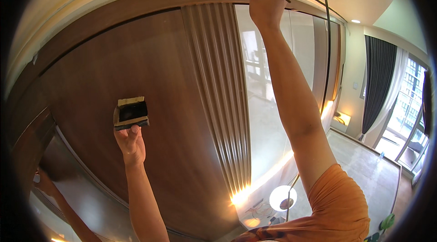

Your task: The person uses a small brush to apply dark paint to the upper edge of a wooden ceiling panel, repeatedly dipping the brush into a small container and painting along the trim. The person then walks to a nearby shelf and refills the container from a larger paint can.

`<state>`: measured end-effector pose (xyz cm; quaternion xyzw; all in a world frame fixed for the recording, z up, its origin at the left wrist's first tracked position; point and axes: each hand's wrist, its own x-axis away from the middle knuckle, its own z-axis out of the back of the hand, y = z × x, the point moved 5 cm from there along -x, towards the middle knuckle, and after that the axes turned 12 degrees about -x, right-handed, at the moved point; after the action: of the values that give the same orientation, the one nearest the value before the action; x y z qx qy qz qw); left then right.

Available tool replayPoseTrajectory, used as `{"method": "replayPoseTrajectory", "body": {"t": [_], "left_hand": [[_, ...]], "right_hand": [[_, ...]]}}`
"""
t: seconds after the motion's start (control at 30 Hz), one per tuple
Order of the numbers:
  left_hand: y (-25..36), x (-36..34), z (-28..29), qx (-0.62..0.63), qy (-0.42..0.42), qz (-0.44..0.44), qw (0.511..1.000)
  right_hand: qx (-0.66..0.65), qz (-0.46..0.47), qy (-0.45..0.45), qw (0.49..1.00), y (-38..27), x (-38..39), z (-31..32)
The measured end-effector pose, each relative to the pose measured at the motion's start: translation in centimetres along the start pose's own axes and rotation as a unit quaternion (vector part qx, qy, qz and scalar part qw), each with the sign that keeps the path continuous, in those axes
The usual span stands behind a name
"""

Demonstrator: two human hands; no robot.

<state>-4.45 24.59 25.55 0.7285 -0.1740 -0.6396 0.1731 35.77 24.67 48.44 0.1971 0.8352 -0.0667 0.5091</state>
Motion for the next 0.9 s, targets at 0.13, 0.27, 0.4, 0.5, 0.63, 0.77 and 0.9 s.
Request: {"method": "replayPoseTrajectory", "body": {"t": [0.13, 0.27, 0.4, 0.5, 0.63, 0.77, 0.9], "left_hand": [[0.1, 0.0, 0.0, 0.002, 0.000, 0.001, 1.000], [0.1, 0.0, -0.2, 0.003, -0.002, -0.002, 1.000], [0.2, 0.0, -0.3, 0.015, -0.003, -0.010, 1.000], [0.1, 0.1, -0.3, 0.021, -0.001, -0.003, 1.000], [0.1, 0.1, -0.3, 0.029, -0.003, -0.004, 1.000], [0.1, 0.1, -0.4, 0.032, 0.003, -0.003, 0.999], [0.0, 0.1, -0.3, 0.038, 0.006, 0.002, 0.999]], "right_hand": [[-0.047, -0.044, -0.053, 0.997, -0.2, 0.0, -1.4], [-0.160, -0.109, -0.093, 0.977, 1.1, -0.6, -1.8], [-0.188, -0.115, -0.081, 0.972, 2.2, -1.1, -1.2], [-0.098, -0.152, -0.058, 0.982, 2.9, -1.2, 0.2], [-0.030, -0.080, 0.007, 0.996, 2.2, -1.1, 1.0], [0.030, -0.047, 0.016, 0.998, 1.1, -0.5, 0.3], [-0.010, -0.022, -0.017, 1.000, -1.1, 0.0, -1.5]]}}
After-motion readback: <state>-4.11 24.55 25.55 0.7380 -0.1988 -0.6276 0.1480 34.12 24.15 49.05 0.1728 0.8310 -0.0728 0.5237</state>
